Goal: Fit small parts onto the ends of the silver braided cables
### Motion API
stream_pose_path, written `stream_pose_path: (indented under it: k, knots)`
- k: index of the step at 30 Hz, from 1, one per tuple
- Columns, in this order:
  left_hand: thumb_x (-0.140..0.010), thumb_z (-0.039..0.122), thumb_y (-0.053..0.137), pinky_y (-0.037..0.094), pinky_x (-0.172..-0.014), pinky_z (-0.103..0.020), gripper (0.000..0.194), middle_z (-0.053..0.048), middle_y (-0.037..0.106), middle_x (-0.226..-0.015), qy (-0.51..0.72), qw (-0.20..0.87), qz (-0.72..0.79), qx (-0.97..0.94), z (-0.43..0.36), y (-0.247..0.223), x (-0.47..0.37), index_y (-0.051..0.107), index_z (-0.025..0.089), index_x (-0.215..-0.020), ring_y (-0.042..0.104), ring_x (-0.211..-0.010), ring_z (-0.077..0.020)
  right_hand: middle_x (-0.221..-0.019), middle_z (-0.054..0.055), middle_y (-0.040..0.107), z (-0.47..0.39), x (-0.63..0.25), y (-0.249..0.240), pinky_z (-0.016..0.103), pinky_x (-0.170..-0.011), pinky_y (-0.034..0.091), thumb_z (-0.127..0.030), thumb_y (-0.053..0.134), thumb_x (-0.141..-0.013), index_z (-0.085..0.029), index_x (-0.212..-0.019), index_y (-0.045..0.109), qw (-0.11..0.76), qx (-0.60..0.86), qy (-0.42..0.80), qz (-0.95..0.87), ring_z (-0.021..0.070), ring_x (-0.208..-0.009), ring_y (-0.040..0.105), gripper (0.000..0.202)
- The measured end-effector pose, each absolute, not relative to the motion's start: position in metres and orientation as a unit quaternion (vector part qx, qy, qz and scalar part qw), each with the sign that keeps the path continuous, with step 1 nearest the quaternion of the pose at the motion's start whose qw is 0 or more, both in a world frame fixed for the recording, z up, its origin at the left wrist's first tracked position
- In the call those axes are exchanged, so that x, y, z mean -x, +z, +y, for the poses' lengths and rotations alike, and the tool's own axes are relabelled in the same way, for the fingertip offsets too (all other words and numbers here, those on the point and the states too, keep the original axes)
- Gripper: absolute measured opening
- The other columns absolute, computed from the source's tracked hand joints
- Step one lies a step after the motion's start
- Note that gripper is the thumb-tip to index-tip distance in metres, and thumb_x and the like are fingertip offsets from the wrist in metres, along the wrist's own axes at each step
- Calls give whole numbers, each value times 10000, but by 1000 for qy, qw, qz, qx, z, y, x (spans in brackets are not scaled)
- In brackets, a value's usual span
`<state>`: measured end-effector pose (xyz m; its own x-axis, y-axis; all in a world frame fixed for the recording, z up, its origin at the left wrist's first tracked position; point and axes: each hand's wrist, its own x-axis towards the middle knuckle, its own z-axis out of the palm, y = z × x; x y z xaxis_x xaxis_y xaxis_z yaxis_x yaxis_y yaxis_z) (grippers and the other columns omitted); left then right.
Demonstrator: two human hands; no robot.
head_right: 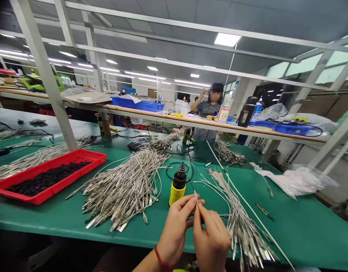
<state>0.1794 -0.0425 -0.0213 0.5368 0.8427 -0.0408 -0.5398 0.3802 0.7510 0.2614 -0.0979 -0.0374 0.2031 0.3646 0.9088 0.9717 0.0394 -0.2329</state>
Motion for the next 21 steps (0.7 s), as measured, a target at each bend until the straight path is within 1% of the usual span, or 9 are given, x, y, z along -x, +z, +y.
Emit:
stream_pose_path:
  k: [2, 7, 11, 14, 16, 21]
  knots:
    - [-877, 430, 774, 581, -710, -228, 399, -182, 777, -1143, 443, 824, 182, -302, -37, -17, -199, 763, 102, -1104, 749, -932, -218, -780, 46, 741, -87, -276, -28, 283, -637, 480, -260, 654, -993, -177, -928, 757, 451, 624, -310, -558, 164, -657, 673, 147]
    - [-834, 293, 828, 578, -823, -226, 270, -145, 784, -1046, 470, 868, 107, -117, -17, -10, -240, 774, 91, -1005, 739, -908, -175, -905, 80, 762, -54, -303, -6, 311, -766, 498, -263, 556, -1023, -187, -948, 756, 410, 648, -247, -592, 205, -816, 701, 227]
    - [-820, 196, 823, 588, -828, -226, 169, -104, 779, -996, 452, 886, 101, 7, -2, -1, -252, 770, 112, -958, 746, -870, -161, -967, 97, 774, -35, -314, 6, 327, -808, 495, -276, 532, -1016, -189, -963, 763, 363, 674, -220, -604, 229, -886, 714, 254]
    - [-861, 217, 781, 592, -751, -224, 116, -79, 763, -919, 400, 910, 81, 65, 4, 5, -254, 759, 122, -923, 735, -791, -156, -987, 91, 783, -27, -321, 11, 320, -786, 483, -296, 526, -1015, -196, -998, 776, 337, 690, -199, -609, 232, -895, 720, 270]
    - [-882, 256, 762, 592, -723, -230, 133, -71, 751, -877, 377, 920, 73, 81, 5, 6, -254, 751, 125, -905, 727, -764, -165, -989, 87, 788, -23, -326, 13, 317, -761, 472, -321, 523, -1018, -201, -1015, 784, 329, 694, -182, -614, 230, -879, 720, 288]
    - [-902, 326, 748, 587, -784, -245, 183, -77, 748, -924, 383, 918, 68, 75, 6, 4, -259, 748, 145, -928, 729, -845, -190, -964, 68, 796, -17, -331, 16, 318, -717, 442, -369, 524, -1019, -229, -1008, 799, 329, 705, -145, -611, 225, -841, 716, 309]
